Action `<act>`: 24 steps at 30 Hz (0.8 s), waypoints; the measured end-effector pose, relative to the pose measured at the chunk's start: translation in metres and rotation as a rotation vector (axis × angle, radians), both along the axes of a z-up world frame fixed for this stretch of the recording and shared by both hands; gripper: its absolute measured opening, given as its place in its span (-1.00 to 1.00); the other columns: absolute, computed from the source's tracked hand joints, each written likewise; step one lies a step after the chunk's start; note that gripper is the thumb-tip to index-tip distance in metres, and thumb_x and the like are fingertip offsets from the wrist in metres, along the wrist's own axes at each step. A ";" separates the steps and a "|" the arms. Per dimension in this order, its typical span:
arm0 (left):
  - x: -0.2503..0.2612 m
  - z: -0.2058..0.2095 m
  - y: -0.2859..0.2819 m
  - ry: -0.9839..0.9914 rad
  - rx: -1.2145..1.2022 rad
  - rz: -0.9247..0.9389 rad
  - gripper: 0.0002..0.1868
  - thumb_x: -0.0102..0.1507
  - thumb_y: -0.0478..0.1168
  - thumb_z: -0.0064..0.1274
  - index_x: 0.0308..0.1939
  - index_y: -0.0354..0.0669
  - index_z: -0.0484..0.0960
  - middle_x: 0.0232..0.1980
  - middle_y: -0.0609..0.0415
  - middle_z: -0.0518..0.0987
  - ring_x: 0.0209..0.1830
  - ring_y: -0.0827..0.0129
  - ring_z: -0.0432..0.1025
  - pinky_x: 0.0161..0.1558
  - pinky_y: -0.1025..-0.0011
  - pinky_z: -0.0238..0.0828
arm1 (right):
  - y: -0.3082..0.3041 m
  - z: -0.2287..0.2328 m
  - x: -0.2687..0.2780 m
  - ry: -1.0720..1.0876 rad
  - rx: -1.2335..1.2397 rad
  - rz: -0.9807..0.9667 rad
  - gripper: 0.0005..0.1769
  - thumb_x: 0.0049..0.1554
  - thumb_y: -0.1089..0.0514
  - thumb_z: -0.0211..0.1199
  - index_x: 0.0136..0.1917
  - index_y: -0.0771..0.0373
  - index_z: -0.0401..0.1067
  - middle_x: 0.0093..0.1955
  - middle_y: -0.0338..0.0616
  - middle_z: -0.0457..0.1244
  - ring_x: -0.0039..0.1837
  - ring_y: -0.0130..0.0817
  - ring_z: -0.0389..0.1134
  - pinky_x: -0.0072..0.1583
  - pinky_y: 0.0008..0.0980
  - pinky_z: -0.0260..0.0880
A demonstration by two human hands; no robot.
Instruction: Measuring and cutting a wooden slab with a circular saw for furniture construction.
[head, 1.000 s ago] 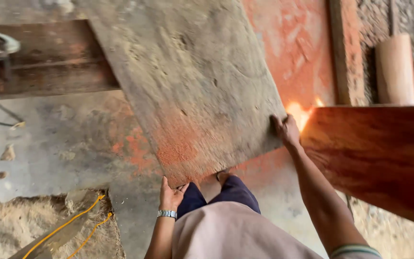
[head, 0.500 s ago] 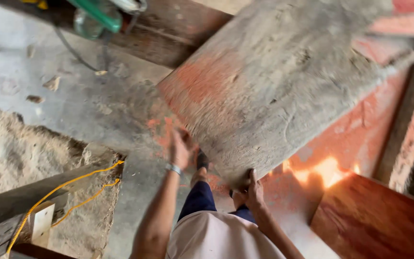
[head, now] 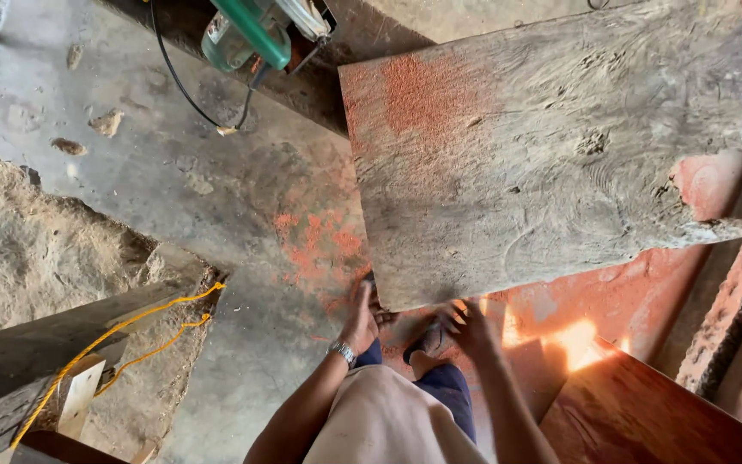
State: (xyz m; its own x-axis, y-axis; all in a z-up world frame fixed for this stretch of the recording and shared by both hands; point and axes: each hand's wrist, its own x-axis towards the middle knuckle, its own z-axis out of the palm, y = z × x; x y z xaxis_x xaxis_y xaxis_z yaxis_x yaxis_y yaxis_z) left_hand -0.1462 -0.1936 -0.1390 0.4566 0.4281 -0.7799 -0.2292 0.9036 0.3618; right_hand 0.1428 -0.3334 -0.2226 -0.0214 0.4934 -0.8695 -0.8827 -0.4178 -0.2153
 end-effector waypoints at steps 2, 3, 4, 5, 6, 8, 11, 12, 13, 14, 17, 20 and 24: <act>-0.003 0.008 -0.001 -0.091 -0.084 0.121 -0.09 0.27 0.44 -0.04 0.28 -0.36 0.42 0.09 -0.18 0.54 0.04 0.05 0.53 0.11 0.08 0.52 | -0.027 -0.013 0.072 0.040 0.130 -0.120 -0.67 0.27 -0.20 0.29 0.02 0.09 0.47 -0.15 -0.28 0.29 -0.20 -0.35 0.24 -0.20 -0.40 0.25; -0.004 0.010 -0.008 -0.128 -0.167 0.239 -0.04 0.23 0.49 -0.09 0.30 -0.33 0.41 0.10 -0.15 0.53 0.08 0.04 0.52 0.15 0.08 0.50 | -0.042 0.001 0.108 0.107 0.396 -0.239 -0.52 0.37 -0.30 0.25 -0.11 0.11 0.33 -0.20 -0.24 0.21 -0.15 -0.31 0.19 -0.07 -0.33 0.26; -0.004 0.012 -0.016 -0.164 -0.251 0.357 0.02 0.20 0.55 -0.13 0.32 -0.31 0.39 0.11 -0.13 0.52 0.12 0.03 0.50 0.19 0.09 0.48 | -0.057 0.014 0.145 0.179 0.663 -0.354 -0.32 0.47 -0.40 0.22 -0.24 0.12 0.20 -0.25 -0.21 0.13 -0.10 -0.27 0.15 0.06 -0.27 0.26; -0.002 0.015 -0.018 -0.170 -0.246 0.353 0.02 0.20 0.55 -0.13 0.32 -0.31 0.39 0.11 -0.13 0.52 0.12 0.03 0.50 0.19 0.09 0.48 | -0.055 0.012 0.173 0.174 0.670 -0.355 -0.32 0.47 -0.40 0.22 -0.24 0.12 0.20 -0.25 -0.21 0.13 -0.10 -0.27 0.15 0.06 -0.27 0.26; 0.001 0.018 -0.021 -0.120 -0.266 0.389 0.01 0.21 0.52 -0.14 0.37 -0.29 0.32 0.21 -0.13 0.48 0.20 0.03 0.47 0.24 0.09 0.43 | -0.053 0.010 0.203 -0.086 0.258 -0.423 -0.44 0.31 -0.41 0.16 -0.12 0.11 0.22 -0.15 -0.20 0.16 -0.05 -0.24 0.20 0.08 -0.19 0.32; 0.014 0.027 -0.026 -0.092 -0.279 0.407 0.01 0.23 0.50 -0.14 0.42 -0.28 0.25 0.30 -0.13 0.45 0.28 0.03 0.43 0.29 0.08 0.38 | -0.048 -0.015 0.266 -0.356 -0.146 -0.496 -0.45 0.16 -0.42 0.10 0.01 0.09 0.24 -0.06 -0.19 0.19 0.00 -0.21 0.24 0.11 -0.10 0.37; 0.042 0.030 -0.029 0.072 -0.186 0.220 -0.14 0.24 0.29 -0.14 0.54 0.15 -0.03 0.53 -0.06 0.26 0.44 0.06 0.33 0.43 0.10 0.22 | -0.054 -0.037 0.340 -0.444 -0.030 -0.523 -0.21 0.16 -0.44 0.28 0.25 0.14 0.04 0.15 0.00 0.03 0.10 -0.04 0.16 0.20 0.03 0.32; 0.049 0.018 -0.032 0.038 -0.184 0.263 -0.15 0.28 0.27 -0.13 0.53 -0.03 0.06 0.54 -0.10 0.27 0.44 0.06 0.32 0.41 0.07 0.22 | -0.032 -0.028 0.351 -0.461 -0.118 -0.527 -0.02 0.10 -0.49 0.32 0.39 0.15 -0.04 0.33 0.06 0.01 0.22 -0.02 0.19 0.25 0.08 0.33; 0.051 0.006 -0.038 0.012 -0.185 0.322 -0.15 0.32 0.25 -0.12 0.53 -0.20 0.15 0.54 -0.14 0.28 0.43 0.06 0.31 0.40 0.04 0.22 | -0.005 -0.022 0.359 -0.467 -0.206 -0.515 0.17 0.04 -0.54 0.37 0.53 0.16 -0.12 0.50 0.11 0.00 0.34 0.00 0.22 0.31 0.13 0.34; 0.060 0.005 -0.033 0.005 -0.176 0.297 -0.15 0.32 0.25 -0.12 0.53 -0.20 0.15 0.54 -0.14 0.28 0.43 0.06 0.31 0.40 0.04 0.22 | 0.006 -0.032 0.377 -0.469 -0.201 -0.543 0.17 0.04 -0.54 0.37 0.53 0.16 -0.12 0.50 0.11 0.00 0.34 0.00 0.22 0.31 0.13 0.34; 0.071 0.001 -0.028 0.059 -0.117 0.463 -0.14 0.25 0.28 -0.05 0.50 -0.09 0.19 0.50 -0.03 0.33 0.42 0.07 0.30 0.39 0.01 0.21 | 0.028 -0.061 0.415 -0.468 -0.235 -0.503 0.22 0.11 -0.48 0.42 0.60 0.19 -0.21 0.45 0.10 0.07 0.32 0.00 0.26 0.34 0.12 0.35; 0.070 -0.016 -0.025 0.033 -0.046 0.596 -0.13 0.23 0.29 0.06 0.44 -0.17 0.26 0.44 0.00 0.40 0.42 0.11 0.30 0.38 0.05 0.19 | 0.050 -0.057 0.424 -0.404 -0.075 -0.495 -0.04 0.21 -0.42 0.38 0.56 0.19 0.08 -0.09 -0.19 0.03 -0.05 -0.27 0.18 0.10 0.03 0.33; 0.059 -0.042 -0.023 0.124 -0.077 0.638 -0.11 0.18 0.36 0.06 0.42 -0.10 0.34 0.35 0.06 0.45 0.35 0.12 0.31 0.39 0.01 0.26 | 0.074 0.016 0.394 -0.383 0.077 -0.416 -0.74 0.25 -0.12 0.26 0.01 0.08 0.48 -0.18 -0.34 0.34 -0.19 -0.46 0.31 -0.13 -0.41 0.32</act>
